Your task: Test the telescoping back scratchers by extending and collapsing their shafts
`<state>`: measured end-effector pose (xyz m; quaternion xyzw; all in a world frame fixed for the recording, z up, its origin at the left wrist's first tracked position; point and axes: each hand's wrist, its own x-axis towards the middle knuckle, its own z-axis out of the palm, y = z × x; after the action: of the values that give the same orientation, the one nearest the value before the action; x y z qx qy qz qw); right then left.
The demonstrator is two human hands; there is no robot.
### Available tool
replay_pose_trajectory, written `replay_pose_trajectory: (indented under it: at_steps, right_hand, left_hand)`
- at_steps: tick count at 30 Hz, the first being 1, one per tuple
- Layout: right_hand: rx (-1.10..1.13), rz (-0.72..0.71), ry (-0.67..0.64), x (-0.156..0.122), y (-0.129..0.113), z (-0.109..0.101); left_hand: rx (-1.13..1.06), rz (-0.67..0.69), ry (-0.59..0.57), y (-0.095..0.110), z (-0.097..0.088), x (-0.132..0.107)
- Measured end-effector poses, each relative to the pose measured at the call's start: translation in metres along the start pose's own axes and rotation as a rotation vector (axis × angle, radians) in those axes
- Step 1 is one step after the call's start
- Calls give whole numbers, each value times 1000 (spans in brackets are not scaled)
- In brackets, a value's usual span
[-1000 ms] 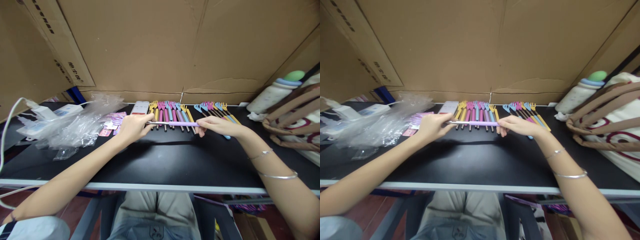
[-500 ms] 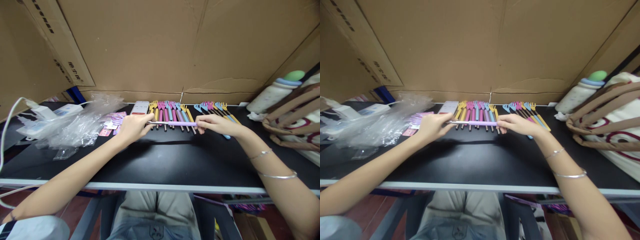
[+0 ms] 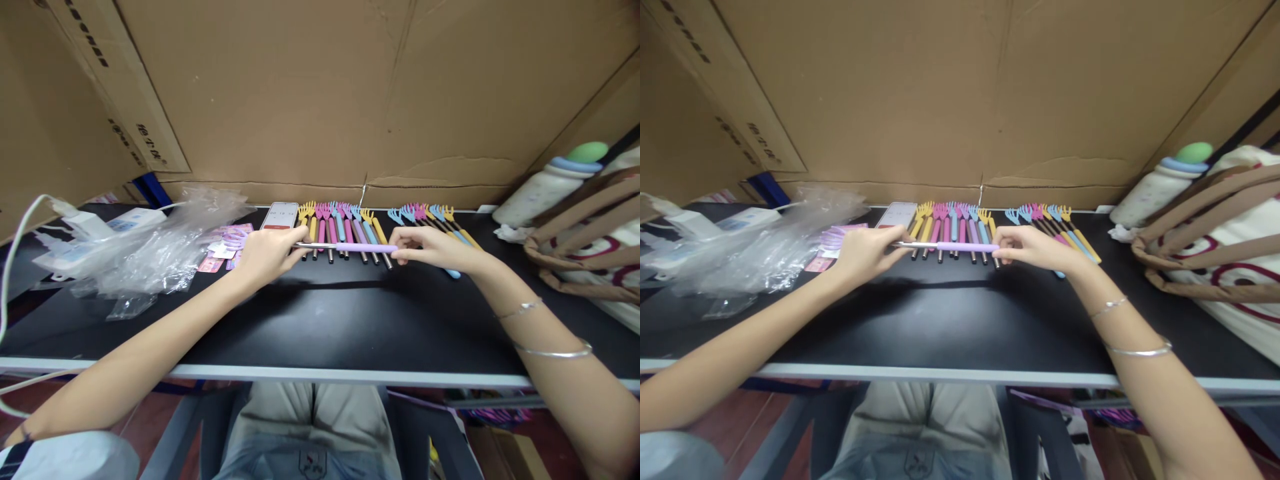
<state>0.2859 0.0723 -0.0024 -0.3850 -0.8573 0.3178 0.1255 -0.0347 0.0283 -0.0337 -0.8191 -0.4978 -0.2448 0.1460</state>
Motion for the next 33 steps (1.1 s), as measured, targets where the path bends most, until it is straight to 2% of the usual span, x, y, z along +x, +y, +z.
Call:
replay_pose_trajectory:
  at_steps: [7,16,22,26,33]
  right_hand:
    - [-3,36,-48,1,-8,1]
    - [-12,14,46,0,2,0]
    - [-37,5,-71,1,-2,0]
    - [29,40,-132,1,0,2]
    - [121,31,-64,0,1,2]
  left_hand:
    - [-6,-34,-10,1,0,1]
    - [-5,-47,-6,0,0,1]
    - [17,-16,-16,-1,1,0]
    - [30,-20,-43,0,1,1]
    - [47,-2,-18,1,3,0]
